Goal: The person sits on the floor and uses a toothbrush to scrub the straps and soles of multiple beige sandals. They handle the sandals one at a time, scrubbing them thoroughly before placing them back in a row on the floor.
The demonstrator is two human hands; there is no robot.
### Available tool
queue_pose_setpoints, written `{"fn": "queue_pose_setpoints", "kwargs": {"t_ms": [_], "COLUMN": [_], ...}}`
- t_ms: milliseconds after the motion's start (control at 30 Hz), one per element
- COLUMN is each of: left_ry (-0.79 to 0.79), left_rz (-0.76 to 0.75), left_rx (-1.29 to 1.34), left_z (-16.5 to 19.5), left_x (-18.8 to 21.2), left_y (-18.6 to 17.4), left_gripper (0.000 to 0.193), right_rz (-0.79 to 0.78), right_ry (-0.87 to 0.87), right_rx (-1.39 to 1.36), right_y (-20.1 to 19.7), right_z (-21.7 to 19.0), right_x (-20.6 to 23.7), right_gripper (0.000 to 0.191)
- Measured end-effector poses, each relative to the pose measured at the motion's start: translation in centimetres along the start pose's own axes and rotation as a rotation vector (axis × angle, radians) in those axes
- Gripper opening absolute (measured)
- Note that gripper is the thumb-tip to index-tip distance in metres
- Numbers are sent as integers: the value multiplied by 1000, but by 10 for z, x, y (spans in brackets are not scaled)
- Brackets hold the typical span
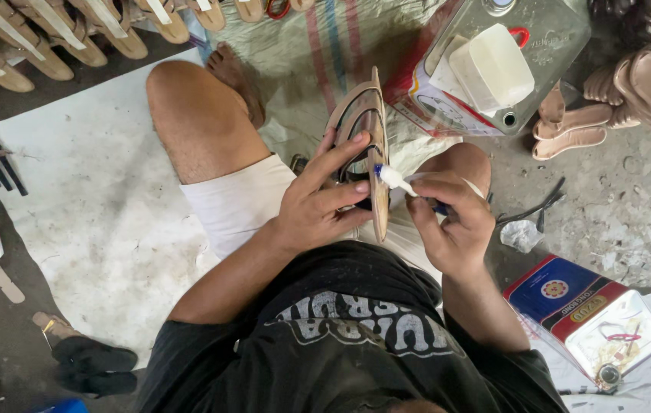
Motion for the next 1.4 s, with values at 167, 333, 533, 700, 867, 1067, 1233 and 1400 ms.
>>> {"fn": "queue_pose_setpoints", "kwargs": {"t_ms": [167, 333, 533, 700, 867, 1067, 1233, 1400], "left_ry": [-79, -167, -202, -284, -297, -301, -328, -366], "left_rz": [-30, -44, -138, -100, -65, -181, -226, -270], "left_rx": [-59, 75, 198, 190, 156, 66, 228, 176], "left_z": [-2, -6, -3, -3, 0, 3, 9, 9], "left_x": [-2, -3, -5, -9, -14, -20, -27, -31], "left_y": [-3, -3, 6, -3, -10, -7, -6, -7], "left_gripper": [73, 74, 70, 74, 83, 88, 71, 66], "right_rz": [-20, -13, -6, -53, -68, 3, -5, 33], "right_ry": [-101, -70, -180, -93, -115, -169, -238, -180], "right_rx": [-26, 6, -12, -36, -46, -144, -131, -84], "right_y": [-2, -4, -3, 2, 4, 5, 7, -1], "right_z": [-9, -9, -23, -14, -14, -26, -38, -31], "right_x": [1, -5, -15, -6, 1, -15, -30, -35], "right_gripper": [18, 17, 19, 19, 19, 17, 17, 16]}}
Point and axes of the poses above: each hand's wrist, its own x-axis away from the middle knuckle, its own y-axis out of the palm, z = x × y, the point moved 10 cm from there along -x, towards the middle knuckle, and after that the axes turned 10 degrees about z, right-handed, at the moved point
